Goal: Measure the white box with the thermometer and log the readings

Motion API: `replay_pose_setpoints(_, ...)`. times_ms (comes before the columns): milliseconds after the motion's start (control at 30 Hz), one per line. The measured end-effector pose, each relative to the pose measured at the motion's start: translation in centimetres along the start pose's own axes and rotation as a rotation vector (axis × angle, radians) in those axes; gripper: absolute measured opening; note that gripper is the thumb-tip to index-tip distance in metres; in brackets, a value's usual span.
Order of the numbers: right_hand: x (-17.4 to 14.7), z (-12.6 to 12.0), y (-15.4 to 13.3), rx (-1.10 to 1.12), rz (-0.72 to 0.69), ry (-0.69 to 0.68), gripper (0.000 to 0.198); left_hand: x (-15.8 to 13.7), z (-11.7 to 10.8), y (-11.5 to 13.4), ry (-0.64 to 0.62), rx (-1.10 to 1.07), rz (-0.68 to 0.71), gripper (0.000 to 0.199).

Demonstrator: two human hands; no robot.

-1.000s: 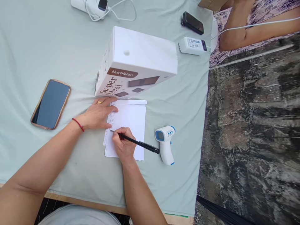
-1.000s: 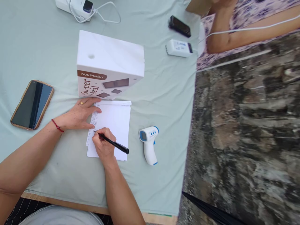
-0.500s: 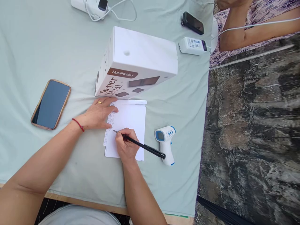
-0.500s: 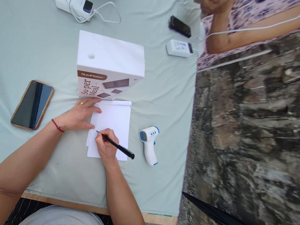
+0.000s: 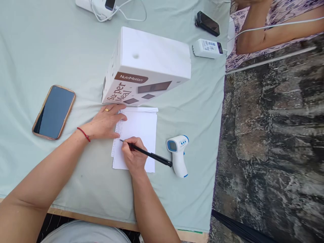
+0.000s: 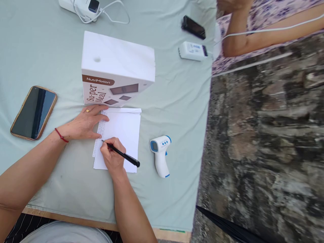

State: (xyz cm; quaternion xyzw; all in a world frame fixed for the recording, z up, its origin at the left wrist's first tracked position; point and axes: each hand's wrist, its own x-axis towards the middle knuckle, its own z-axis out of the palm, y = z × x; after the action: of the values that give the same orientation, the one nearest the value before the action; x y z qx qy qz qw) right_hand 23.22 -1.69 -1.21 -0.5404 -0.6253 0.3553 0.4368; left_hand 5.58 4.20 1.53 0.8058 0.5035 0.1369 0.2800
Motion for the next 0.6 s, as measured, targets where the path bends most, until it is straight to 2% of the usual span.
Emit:
replay_pose_setpoints(300, 0.10, -0.06, -0.29, -0.014, 0.014, -0.008, 0.011, 0.02, -0.07, 0.02, -0.010, -0.002, -0.007, 0.049)
replay_pose_setpoints(467, -0.11, 0.05, -0.11, 0.021, 0.015, 0.068, 0.010, -0.01, -0.08, 0.03, 0.002, -0.012, -0.001, 0.048)
replay_pose_setpoints(600, -0.10, 0.05, -0.18, 0.023, 0.012, 0.059, 0.010, 0.00, -0.24, 0.16, -0.019, -0.015, -0.014, 0.049)
